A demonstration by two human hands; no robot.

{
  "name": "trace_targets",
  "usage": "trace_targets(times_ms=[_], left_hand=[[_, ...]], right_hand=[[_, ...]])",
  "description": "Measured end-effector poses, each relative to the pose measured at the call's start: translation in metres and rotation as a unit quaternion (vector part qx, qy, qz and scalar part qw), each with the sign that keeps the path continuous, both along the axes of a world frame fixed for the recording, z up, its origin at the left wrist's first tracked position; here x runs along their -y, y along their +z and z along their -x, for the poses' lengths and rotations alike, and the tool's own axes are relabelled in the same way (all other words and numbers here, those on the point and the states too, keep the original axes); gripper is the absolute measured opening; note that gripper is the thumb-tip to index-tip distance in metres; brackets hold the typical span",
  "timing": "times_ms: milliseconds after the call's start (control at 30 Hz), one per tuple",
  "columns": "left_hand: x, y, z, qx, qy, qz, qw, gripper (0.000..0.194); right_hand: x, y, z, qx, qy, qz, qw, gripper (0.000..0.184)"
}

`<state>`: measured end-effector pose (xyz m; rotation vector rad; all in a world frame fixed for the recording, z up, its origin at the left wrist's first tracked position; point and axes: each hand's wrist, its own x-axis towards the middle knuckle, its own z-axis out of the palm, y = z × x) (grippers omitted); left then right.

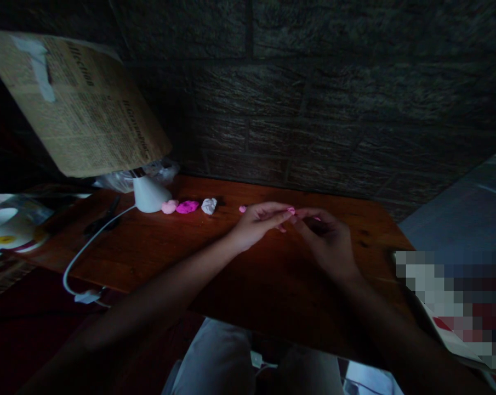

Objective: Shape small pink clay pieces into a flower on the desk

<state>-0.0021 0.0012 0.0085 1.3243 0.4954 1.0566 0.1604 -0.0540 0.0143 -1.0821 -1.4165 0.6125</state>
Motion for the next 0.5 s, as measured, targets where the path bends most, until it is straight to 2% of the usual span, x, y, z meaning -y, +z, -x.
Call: trace_targets(times_ms=[133,300,500], left_hand=[[-0.001,0.001,0.001,0.008,-0.012,0.015,1.0,0.037],[-0.002,-0.002,0.001,-0.002,-0.022,0.007,1.0,0.038],[-0.011,-0.004,0.005,-0.062,-0.032,-0.067,0.995,0.042]], right_hand=[[-0.001,-0.001,0.0,0.025,-0.014,0.003,1.0,0.024],[-0.003,-0.002,-0.004,0.071,-0.028,-0.012,0.997,0.021],[-0.003,0.0,-0.006,0.112,-0.029,-0.014,0.993,0.021]])
